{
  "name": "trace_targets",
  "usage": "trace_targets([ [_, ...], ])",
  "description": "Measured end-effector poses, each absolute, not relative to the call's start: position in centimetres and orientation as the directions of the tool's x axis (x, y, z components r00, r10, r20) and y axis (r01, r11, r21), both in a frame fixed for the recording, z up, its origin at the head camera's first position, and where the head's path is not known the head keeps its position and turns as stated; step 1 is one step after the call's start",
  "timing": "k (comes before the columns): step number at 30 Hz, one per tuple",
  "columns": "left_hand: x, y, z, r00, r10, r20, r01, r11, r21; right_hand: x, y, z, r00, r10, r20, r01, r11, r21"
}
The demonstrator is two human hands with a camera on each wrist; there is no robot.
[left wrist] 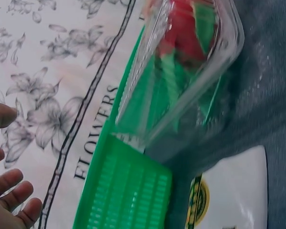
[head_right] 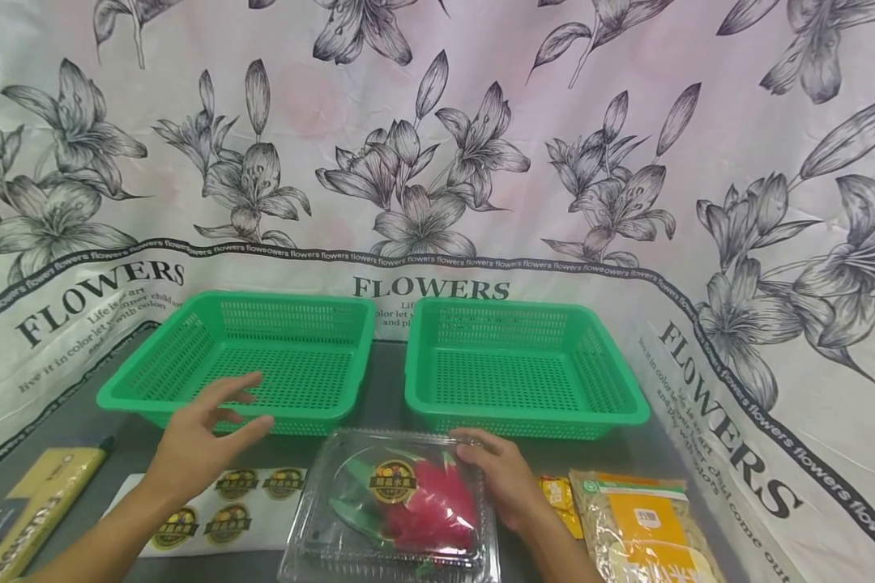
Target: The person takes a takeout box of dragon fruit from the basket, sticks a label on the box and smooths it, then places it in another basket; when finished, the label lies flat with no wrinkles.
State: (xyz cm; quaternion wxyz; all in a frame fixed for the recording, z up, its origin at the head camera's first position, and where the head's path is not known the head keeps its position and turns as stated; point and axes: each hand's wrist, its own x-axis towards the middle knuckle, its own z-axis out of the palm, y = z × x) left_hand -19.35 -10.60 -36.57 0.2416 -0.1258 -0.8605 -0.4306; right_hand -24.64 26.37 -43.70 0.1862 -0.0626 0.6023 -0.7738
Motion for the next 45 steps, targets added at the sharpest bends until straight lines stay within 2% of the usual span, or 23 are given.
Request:
trace_targets([
  [11,-18.9,-12.9,-36.5,-0.886,-0.060,0.459,0.316,0.645,0.695,-24.6,26.5,-43.8,-0.924,-0.359,-0.136,0.218,-0.199,-0.955],
  [45,-20.0,-19.9,-36.2,-0.895,-0.136,0.424,0.219,0.697,0.683,-24.8,26.5,-44.1,-0.927,-0.349,-0.137,0.215,-0.195,-0.957],
])
